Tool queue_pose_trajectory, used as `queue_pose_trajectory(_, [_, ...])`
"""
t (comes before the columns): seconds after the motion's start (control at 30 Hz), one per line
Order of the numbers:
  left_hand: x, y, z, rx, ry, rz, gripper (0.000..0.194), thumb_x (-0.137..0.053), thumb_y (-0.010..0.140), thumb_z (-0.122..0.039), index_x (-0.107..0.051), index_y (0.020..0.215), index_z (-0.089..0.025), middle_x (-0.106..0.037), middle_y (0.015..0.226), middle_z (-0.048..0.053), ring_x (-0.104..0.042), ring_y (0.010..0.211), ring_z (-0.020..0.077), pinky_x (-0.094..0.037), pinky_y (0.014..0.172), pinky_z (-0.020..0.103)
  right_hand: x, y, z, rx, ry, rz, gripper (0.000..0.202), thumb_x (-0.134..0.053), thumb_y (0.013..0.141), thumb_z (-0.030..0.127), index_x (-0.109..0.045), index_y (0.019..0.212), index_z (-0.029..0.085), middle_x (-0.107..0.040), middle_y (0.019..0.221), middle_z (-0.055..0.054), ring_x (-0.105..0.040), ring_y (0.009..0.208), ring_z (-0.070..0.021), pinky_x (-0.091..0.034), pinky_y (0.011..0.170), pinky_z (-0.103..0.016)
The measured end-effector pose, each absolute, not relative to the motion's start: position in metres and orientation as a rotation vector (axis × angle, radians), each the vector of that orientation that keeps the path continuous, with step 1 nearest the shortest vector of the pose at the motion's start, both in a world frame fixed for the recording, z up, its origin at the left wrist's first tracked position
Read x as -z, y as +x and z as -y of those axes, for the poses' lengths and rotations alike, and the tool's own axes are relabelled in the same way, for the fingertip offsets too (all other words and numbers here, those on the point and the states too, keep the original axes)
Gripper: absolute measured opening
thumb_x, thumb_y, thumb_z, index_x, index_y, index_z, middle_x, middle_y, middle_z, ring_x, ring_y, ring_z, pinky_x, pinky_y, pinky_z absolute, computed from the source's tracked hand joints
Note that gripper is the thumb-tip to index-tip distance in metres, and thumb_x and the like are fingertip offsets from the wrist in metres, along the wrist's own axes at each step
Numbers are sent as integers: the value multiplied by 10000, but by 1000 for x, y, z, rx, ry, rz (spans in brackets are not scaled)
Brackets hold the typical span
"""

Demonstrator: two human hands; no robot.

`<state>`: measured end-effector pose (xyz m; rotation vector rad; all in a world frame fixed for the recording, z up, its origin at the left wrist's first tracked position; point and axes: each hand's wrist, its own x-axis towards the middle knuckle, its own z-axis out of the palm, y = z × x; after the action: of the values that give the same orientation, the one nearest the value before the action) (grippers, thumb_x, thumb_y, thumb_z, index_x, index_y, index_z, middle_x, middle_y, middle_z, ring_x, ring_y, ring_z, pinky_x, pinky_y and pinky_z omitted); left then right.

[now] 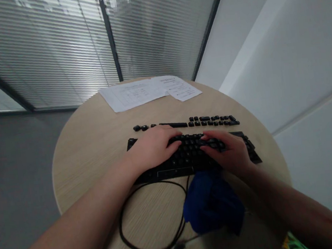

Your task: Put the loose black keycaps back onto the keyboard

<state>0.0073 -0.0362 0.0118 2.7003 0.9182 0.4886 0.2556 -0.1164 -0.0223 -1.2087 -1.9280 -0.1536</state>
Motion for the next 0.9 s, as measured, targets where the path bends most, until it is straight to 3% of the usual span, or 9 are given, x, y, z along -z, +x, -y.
queue_pose_trajectory(0.2, [-17, 16, 50, -615, 2654, -593, 338, -483, 972, -183, -715, 1215, -218, -724, 1199, 71, -676, 1101, 222, -545, 994, 397, 32, 255, 114, 86, -1165, 1885, 298, -713, 898, 334, -709, 1176, 229, -744, 992, -27, -725, 901, -152, -615, 896, -282])
queue_pose_trajectory(0.43, [-12, 19, 55, -651, 2648, -497, 403, -466, 943, -98, -693, 1259, -202, -711, 1246, 83, -669, 1138, 212, -549, 1013, 394, 31, 251, 115, 130, -1085, 1878, 244, -698, 920, 305, -713, 1154, 238, -725, 978, -30, -706, 909, -145, -617, 852, -265])
queue_pose_trajectory(0.9, [-13, 25, 60, -703, 2503, -428, 378, -477, 962, -103, -702, 1249, -206, -736, 1218, 70, -689, 1133, 196, -553, 1022, 375, 34, 245, 116, 150, -962, 1875, 363, -734, 902, 293, -619, 1241, 232, -657, 860, -16, -650, 810, -130, -588, 783, -280])
